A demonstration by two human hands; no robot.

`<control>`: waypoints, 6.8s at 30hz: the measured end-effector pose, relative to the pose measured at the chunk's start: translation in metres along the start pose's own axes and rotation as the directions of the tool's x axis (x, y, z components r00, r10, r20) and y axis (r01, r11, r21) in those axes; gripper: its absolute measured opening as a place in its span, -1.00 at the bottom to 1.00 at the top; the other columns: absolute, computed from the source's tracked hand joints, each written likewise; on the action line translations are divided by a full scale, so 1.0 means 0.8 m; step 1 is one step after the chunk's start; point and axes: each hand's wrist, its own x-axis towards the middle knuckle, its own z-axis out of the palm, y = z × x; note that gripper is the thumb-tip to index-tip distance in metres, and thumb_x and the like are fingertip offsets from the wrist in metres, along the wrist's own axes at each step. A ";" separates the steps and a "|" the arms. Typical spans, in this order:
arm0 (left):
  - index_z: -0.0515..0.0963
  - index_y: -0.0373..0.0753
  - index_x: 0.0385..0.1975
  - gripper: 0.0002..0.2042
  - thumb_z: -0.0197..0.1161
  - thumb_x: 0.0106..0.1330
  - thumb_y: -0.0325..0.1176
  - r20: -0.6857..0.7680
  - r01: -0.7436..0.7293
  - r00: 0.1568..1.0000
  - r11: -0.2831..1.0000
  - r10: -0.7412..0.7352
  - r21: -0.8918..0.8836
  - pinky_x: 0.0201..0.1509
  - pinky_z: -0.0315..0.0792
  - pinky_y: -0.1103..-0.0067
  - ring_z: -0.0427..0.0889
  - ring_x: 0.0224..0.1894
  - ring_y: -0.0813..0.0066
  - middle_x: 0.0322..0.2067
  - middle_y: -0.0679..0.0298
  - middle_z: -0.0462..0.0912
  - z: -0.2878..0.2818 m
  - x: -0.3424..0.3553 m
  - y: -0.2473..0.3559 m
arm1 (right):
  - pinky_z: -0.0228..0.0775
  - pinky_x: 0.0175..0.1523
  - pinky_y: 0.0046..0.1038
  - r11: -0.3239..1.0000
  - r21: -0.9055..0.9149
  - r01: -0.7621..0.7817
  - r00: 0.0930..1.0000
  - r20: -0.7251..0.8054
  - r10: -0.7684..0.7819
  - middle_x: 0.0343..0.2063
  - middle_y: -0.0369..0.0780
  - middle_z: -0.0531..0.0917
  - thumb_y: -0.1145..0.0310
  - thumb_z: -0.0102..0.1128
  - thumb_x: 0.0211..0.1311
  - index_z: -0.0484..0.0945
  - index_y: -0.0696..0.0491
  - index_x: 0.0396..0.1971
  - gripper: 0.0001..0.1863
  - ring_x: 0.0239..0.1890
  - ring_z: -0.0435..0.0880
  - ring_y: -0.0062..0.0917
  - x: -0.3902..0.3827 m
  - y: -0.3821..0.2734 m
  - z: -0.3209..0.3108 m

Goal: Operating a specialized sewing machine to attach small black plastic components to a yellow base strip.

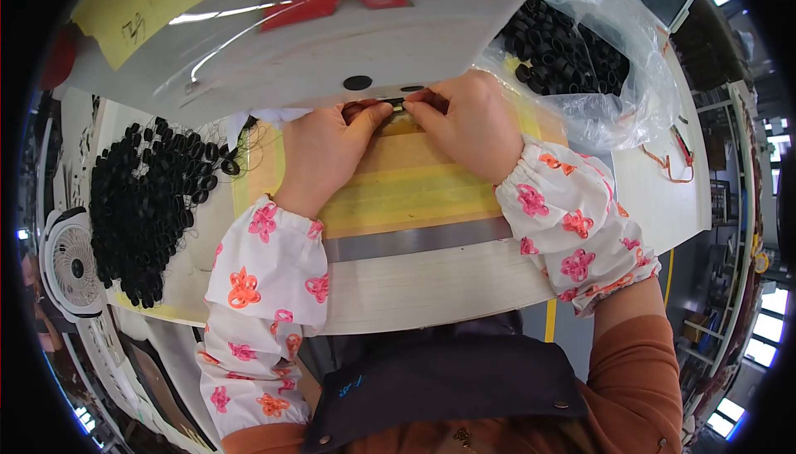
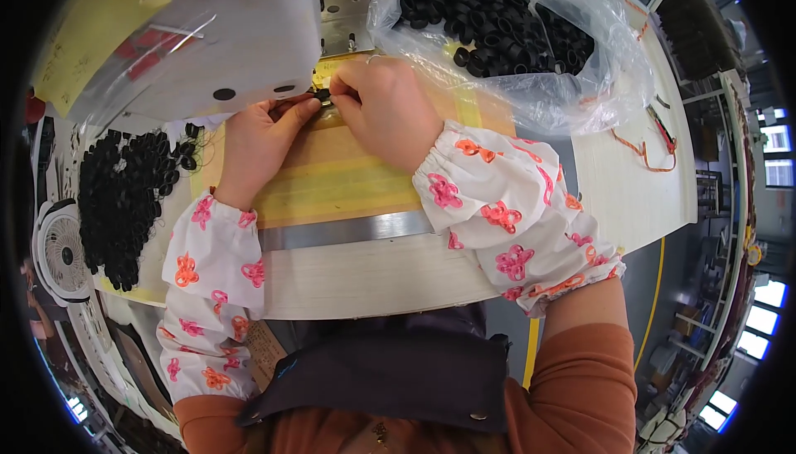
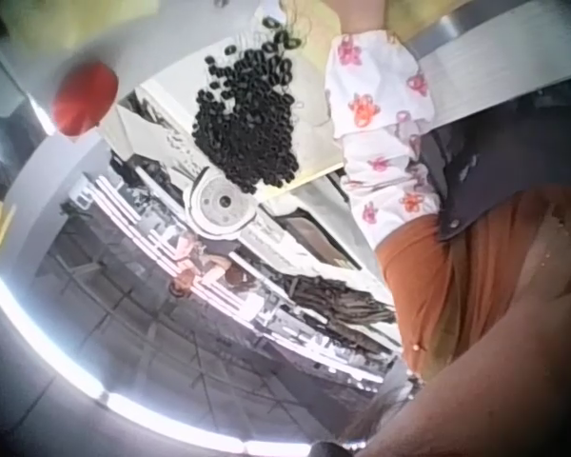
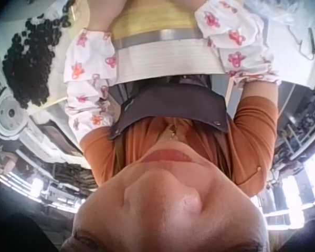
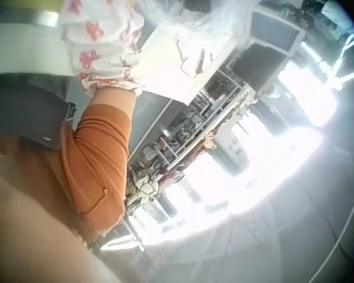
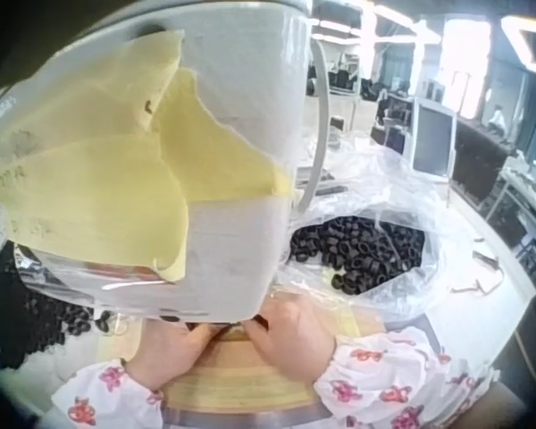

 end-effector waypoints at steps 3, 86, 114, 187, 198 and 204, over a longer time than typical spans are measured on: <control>0.56 -0.31 -0.37 -0.72 0.23 0.06 -0.21 0.052 0.079 0.995 0.996 -0.082 0.049 -0.40 0.34 0.71 0.50 -0.51 0.68 -0.51 0.27 0.62 -0.005 0.000 0.007 | 0.30 -0.50 -0.37 0.996 0.053 -0.069 0.997 0.023 0.068 -0.73 -0.09 0.47 0.55 0.10 -0.19 0.44 0.20 -0.66 -0.95 -0.62 0.47 -0.24 0.002 -0.003 -0.002; 0.49 -0.11 -0.61 -0.86 0.10 0.07 -0.24 -0.186 -0.494 0.838 0.858 0.513 0.138 -0.22 0.22 0.46 0.45 -0.59 0.25 -0.67 0.25 0.49 0.000 -0.021 -0.023 | 0.28 -0.52 -0.72 0.785 0.345 -0.515 0.763 0.602 0.237 -0.58 -0.33 0.46 0.64 0.05 -0.04 0.36 0.18 -0.41 -0.85 -0.62 0.42 -0.74 0.004 -0.007 -0.027; 0.52 -0.17 -0.53 -0.84 0.21 -0.12 -0.29 -0.045 -0.316 0.947 0.948 0.317 0.026 -0.37 0.36 0.43 0.53 -0.51 0.25 -0.64 0.23 0.54 -0.011 -0.021 -0.009 | 0.24 -0.59 -0.72 0.770 0.313 -0.556 0.768 0.548 0.331 -0.68 -0.30 0.47 0.55 0.15 -0.05 0.37 0.20 -0.58 -0.87 -0.70 0.41 -0.72 0.009 -0.010 -0.011; 0.55 -0.20 -0.44 -0.78 0.13 0.08 -0.19 0.150 0.034 0.988 0.999 -0.031 -0.021 -0.47 0.30 0.60 0.45 -0.59 0.51 -0.64 0.31 0.53 -0.012 0.008 -0.013 | 0.34 -0.54 -0.42 0.987 -0.120 -0.105 0.994 0.009 0.107 -0.75 -0.10 0.50 0.47 0.15 -0.19 0.46 0.20 -0.68 -0.89 -0.67 0.51 -0.31 0.001 0.002 0.012; 0.59 -0.21 -0.45 -0.69 0.18 0.07 -0.06 0.168 0.098 0.981 0.995 -0.098 0.012 -0.46 0.28 0.70 0.42 -0.60 0.68 -0.67 0.37 0.54 -0.001 0.022 -0.001 | 0.36 -0.52 -0.51 0.987 -0.100 -0.129 0.992 0.004 0.130 -0.75 -0.12 0.53 0.43 0.19 -0.18 0.53 0.23 -0.67 -0.85 -0.69 0.53 -0.41 0.008 0.017 0.003; 0.55 -0.09 -0.34 -0.72 0.04 0.11 -0.07 0.239 0.179 0.949 0.975 -0.206 0.129 -0.42 0.35 0.60 0.54 -0.50 0.47 -0.52 0.31 0.58 -0.036 0.016 0.006 | 0.35 -0.53 -0.45 0.991 -0.060 -0.120 0.992 0.042 0.122 -0.73 -0.09 0.54 0.33 0.17 -0.14 0.54 0.22 -0.63 -0.79 -0.66 0.55 -0.37 0.018 -0.006 0.006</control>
